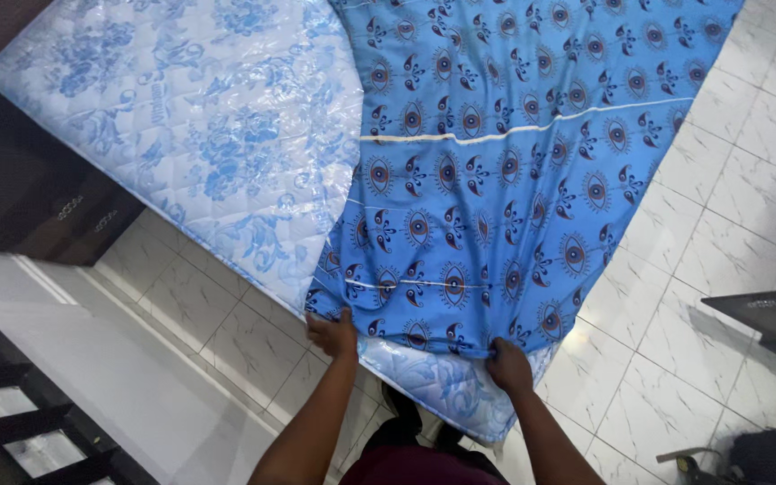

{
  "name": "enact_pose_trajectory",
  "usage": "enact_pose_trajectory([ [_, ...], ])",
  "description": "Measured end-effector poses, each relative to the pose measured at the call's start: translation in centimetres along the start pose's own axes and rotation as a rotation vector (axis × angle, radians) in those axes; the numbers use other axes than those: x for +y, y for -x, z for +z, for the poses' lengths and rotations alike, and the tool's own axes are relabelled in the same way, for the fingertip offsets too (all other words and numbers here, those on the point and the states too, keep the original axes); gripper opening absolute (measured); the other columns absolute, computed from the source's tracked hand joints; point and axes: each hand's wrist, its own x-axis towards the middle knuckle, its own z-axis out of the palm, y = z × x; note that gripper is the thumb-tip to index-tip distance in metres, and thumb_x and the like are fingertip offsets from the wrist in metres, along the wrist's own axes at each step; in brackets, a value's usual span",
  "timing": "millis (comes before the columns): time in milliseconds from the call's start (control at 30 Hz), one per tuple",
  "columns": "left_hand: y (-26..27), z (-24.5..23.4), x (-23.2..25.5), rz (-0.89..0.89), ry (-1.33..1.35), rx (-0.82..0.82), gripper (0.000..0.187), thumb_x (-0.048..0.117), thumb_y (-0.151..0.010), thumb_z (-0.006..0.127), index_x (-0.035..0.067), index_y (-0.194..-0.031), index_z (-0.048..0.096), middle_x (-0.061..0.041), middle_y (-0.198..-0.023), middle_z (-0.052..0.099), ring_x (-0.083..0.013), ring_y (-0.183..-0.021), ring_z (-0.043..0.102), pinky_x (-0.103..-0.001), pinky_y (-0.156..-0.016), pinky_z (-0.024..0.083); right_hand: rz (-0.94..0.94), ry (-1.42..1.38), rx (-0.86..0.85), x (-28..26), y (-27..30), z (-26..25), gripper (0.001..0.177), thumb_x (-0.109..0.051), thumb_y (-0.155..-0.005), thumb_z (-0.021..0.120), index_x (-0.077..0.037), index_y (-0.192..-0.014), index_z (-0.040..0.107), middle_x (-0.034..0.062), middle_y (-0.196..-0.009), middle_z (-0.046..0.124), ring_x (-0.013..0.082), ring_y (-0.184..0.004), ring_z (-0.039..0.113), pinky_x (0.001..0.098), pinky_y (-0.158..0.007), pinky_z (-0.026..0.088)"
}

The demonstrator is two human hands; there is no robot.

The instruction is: The person takes a blue patterned bed sheet out of a drawer, unfolds it, and spreads it across a mattress, tucking in the edges and smoothing the surface.

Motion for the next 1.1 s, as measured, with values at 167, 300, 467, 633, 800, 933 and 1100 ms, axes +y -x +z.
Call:
enact_pose_trajectory([
  [167, 4.0, -0.4, 0.7, 0.79, -0.168, 0.024, 0.091, 0.033, -0.08, 0.082, 0.009, -0.155, 0.036, -0.022, -0.158, 0.038, -0.0426, -0.147, 0.034, -0.059, -0.116, 0.031, -0.206, 0.058, 0.426, -2.0, 2.0, 1.4, 0.058, -0.018, -0.068, 0.07, -0.002, -0.123, 0.063, 0.0221, -0.127, 0.055, 0.0434, -0.115, 0.057, 0.0545, -0.094, 0.052],
  [300, 6.4, -1.0, -0.3, 1.238, -0.42, -0.543, 0.084, 0.032, -0.075, 0.085, 0.023, -0.15, 0.046, -0.018, -0.157, 0.038, -0.0422, -0.145, 0.031, -0.058, -0.112, 0.028, -0.414, 0.046, 0.419, -2.6, 2.2, 2.3, 0.049, -0.015, -0.073, 0.067, -0.009, -0.121, 0.062, 0.0253, -0.141, 0.05, 0.0471, -0.125, 0.057, 0.0489, -0.092, 0.056],
  [467, 6.5, 0.3, -1.9, 1.279, -0.523, -0.567, 0.082, 0.033, -0.075, 0.083, 0.018, -0.148, 0.047, -0.016, -0.154, 0.041, -0.0393, -0.144, 0.033, -0.058, -0.111, 0.029, -0.116, 0.092, -0.105, -1.9, 1.6, 3.0, 0.063, -0.02, -0.081, 0.066, -0.008, -0.142, 0.053, 0.0082, -0.158, 0.043, 0.0365, -0.112, 0.065, 0.0479, -0.094, 0.054],
  [633, 5.1, 0.8, -1.5, 1.111, -0.296, -0.287, 0.057, 0.033, -0.082, 0.079, 0.019, -0.133, 0.061, -0.009, -0.136, 0.058, -0.0327, -0.131, 0.051, -0.054, -0.109, 0.039, -0.263, 0.002, -0.142, 0.4, 0.6, 2.5, 0.061, -0.027, -0.077, 0.074, -0.008, -0.133, 0.061, 0.01, -0.145, 0.054, 0.0347, -0.119, 0.063, 0.0441, -0.097, 0.053],
  [800, 2.6, -0.2, 0.5, 0.774, -0.303, 0.175, 0.071, 0.035, -0.078, 0.084, 0.007, -0.138, 0.057, -0.023, -0.142, 0.053, -0.0417, -0.134, 0.046, -0.058, -0.107, 0.042, -0.463, -0.082, -0.253, 1.5, 0.7, -0.4, 0.059, -0.029, -0.077, 0.081, -0.009, -0.13, 0.067, 0.0136, -0.134, 0.064, 0.0353, -0.122, 0.061, 0.0431, -0.1, 0.051],
  [933, 0.1, -0.5, 1.1, 0.741, -0.361, 0.202, 0.084, 0.037, -0.073, 0.086, 0.003, -0.141, 0.051, -0.03, -0.149, 0.046, -0.0459, -0.137, 0.041, -0.057, -0.104, 0.041, -0.098, -0.379, -0.559, 2.3, 0.9, -1.6, 0.06, -0.026, -0.073, 0.076, -0.012, -0.131, 0.066, 0.0099, -0.134, 0.067, 0.0346, -0.108, 0.073, 0.0431, -0.093, 0.059],
  [1100, -3.1, -0.8, 2.4, 0.195, -0.061, -0.043, 0.093, 0.035, -0.082, 0.079, 0.007, -0.159, 0.035, -0.031, -0.141, 0.052, -0.0478, -0.127, 0.055, -0.051, -0.104, 0.046, -0.469, -0.191, -0.345, 3.2, 0.3, 0.1, 0.061, -0.024, -0.075, 0.086, -0.008, -0.131, 0.068, 0.0166, -0.135, 0.062, 0.0342, -0.122, 0.06, 0.0422, -0.1, 0.051],
])
